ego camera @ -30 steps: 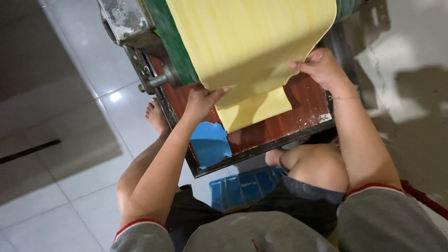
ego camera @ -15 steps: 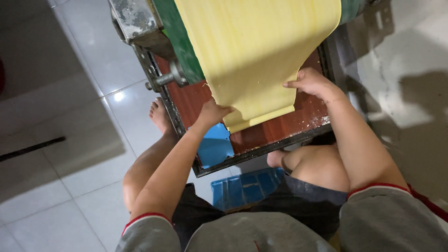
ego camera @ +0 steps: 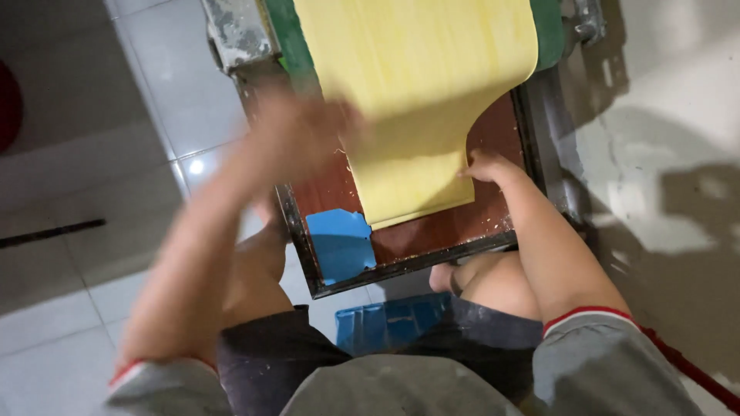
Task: The person scrapes a wooden board with a blue plastic scraper, then guides a continuous sheet of yellow dough through a green roller machine. The person folds the emerging dough sheet into a stack and places it on a nearby table. The person repeats the scraping and folding process.
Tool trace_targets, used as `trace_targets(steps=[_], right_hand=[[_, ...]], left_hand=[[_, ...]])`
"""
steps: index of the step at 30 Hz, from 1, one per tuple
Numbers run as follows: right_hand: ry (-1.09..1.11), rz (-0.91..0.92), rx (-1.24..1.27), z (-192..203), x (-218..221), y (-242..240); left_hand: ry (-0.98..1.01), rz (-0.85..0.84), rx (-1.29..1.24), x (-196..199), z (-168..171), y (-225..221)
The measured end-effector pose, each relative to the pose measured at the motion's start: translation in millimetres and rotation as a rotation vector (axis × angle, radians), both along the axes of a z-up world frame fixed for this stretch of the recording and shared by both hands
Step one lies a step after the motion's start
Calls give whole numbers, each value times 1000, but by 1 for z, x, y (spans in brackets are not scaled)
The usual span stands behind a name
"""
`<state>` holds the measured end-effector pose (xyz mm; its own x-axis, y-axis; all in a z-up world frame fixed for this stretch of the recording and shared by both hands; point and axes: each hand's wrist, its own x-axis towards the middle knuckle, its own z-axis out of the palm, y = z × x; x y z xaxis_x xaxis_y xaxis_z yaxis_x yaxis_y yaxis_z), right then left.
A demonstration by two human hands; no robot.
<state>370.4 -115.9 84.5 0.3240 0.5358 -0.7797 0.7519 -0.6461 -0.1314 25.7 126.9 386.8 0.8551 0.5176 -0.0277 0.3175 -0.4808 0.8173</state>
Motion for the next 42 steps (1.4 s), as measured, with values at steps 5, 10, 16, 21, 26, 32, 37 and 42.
trace_targets(steps=[5,10,16,21,26,32,37,42], right_hand=[[-19,-183,125,39,0,2],[-12,-125,134,15,10,2],[40,-182,146,39,-3,9],[58,-192,140,65,-10,14],[136,-316,4,102,-22,29],[144,-327,9,89,-18,29],[171,-348,30,95,-18,36],[240,-619,442,218,-45,52]], left_hand=[[-39,3,-16,-4,22,15],[-81,-18,-64,0,34,27],[-118,-36,-143,3,43,28],[-164,-64,-215,8,38,25],[171,-232,-470,26,29,-43],[882,-288,-395,40,-227,-96],[125,1020,-1211,50,-182,-93],[72,780,-983,25,-130,-81]])
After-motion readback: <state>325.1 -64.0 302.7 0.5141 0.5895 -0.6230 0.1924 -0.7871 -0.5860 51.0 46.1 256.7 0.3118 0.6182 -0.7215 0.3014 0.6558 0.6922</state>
